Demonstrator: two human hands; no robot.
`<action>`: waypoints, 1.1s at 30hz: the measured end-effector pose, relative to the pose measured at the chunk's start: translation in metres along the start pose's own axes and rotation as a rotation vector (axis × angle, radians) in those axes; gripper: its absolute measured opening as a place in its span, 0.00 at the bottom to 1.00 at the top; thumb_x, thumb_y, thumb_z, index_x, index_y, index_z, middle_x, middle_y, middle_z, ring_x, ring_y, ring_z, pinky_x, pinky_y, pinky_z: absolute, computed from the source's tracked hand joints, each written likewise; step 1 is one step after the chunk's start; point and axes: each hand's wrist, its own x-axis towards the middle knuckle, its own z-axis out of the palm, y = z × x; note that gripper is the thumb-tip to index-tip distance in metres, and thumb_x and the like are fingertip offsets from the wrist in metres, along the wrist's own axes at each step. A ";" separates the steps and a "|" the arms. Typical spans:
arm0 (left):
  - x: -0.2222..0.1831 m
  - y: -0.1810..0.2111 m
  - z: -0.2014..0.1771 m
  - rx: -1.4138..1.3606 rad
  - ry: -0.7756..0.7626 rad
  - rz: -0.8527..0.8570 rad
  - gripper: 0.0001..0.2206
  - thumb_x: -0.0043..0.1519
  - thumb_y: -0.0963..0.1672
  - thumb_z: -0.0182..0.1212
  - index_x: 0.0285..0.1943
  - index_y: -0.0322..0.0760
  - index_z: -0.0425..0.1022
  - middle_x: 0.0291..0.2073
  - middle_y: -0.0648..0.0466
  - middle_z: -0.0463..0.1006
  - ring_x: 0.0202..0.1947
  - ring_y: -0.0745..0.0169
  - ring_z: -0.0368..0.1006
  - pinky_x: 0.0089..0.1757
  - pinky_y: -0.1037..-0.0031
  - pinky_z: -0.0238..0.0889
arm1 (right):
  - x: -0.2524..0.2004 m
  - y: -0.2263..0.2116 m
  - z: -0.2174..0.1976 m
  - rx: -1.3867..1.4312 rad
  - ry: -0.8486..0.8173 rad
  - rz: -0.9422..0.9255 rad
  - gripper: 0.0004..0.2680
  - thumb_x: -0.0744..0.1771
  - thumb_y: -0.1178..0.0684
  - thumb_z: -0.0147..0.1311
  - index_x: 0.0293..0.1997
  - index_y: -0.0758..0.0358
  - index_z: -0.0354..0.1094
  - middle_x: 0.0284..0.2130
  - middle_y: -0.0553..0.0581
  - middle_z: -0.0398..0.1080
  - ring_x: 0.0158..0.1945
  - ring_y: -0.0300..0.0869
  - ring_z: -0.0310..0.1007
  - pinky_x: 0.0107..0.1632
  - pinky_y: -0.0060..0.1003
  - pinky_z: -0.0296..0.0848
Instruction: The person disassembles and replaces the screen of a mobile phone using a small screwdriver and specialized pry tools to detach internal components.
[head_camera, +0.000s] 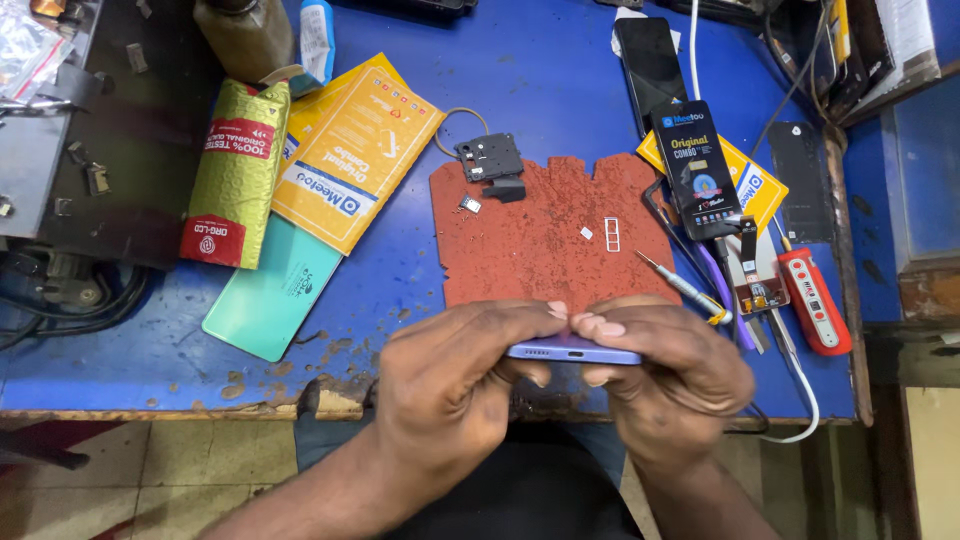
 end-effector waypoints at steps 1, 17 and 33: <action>-0.003 -0.002 0.002 -0.014 0.024 -0.012 0.21 0.52 0.29 0.58 0.53 0.32 0.76 0.48 0.47 0.84 0.50 0.51 0.85 0.48 0.70 0.80 | -0.002 0.001 0.001 -0.031 -0.006 -0.001 0.09 0.66 0.57 0.68 0.46 0.67 0.74 0.39 0.58 0.79 0.45 0.43 0.82 0.49 0.34 0.82; 0.005 -0.019 -0.005 0.337 -0.106 0.073 0.15 0.51 0.34 0.64 0.48 0.31 0.76 0.38 0.49 0.81 0.39 0.49 0.80 0.43 0.62 0.73 | -0.010 0.009 -0.002 0.142 0.150 0.292 0.07 0.68 0.70 0.55 0.47 0.68 0.67 0.44 0.63 0.77 0.51 0.50 0.83 0.54 0.40 0.86; -0.006 -0.037 -0.029 -0.231 -0.151 -0.186 0.11 0.60 0.39 0.70 0.52 0.32 0.81 0.48 0.49 0.86 0.48 0.61 0.85 0.50 0.74 0.78 | -0.032 0.031 -0.033 0.150 -0.007 0.257 0.09 0.66 0.65 0.64 0.48 0.69 0.71 0.42 0.65 0.78 0.50 0.49 0.82 0.57 0.43 0.83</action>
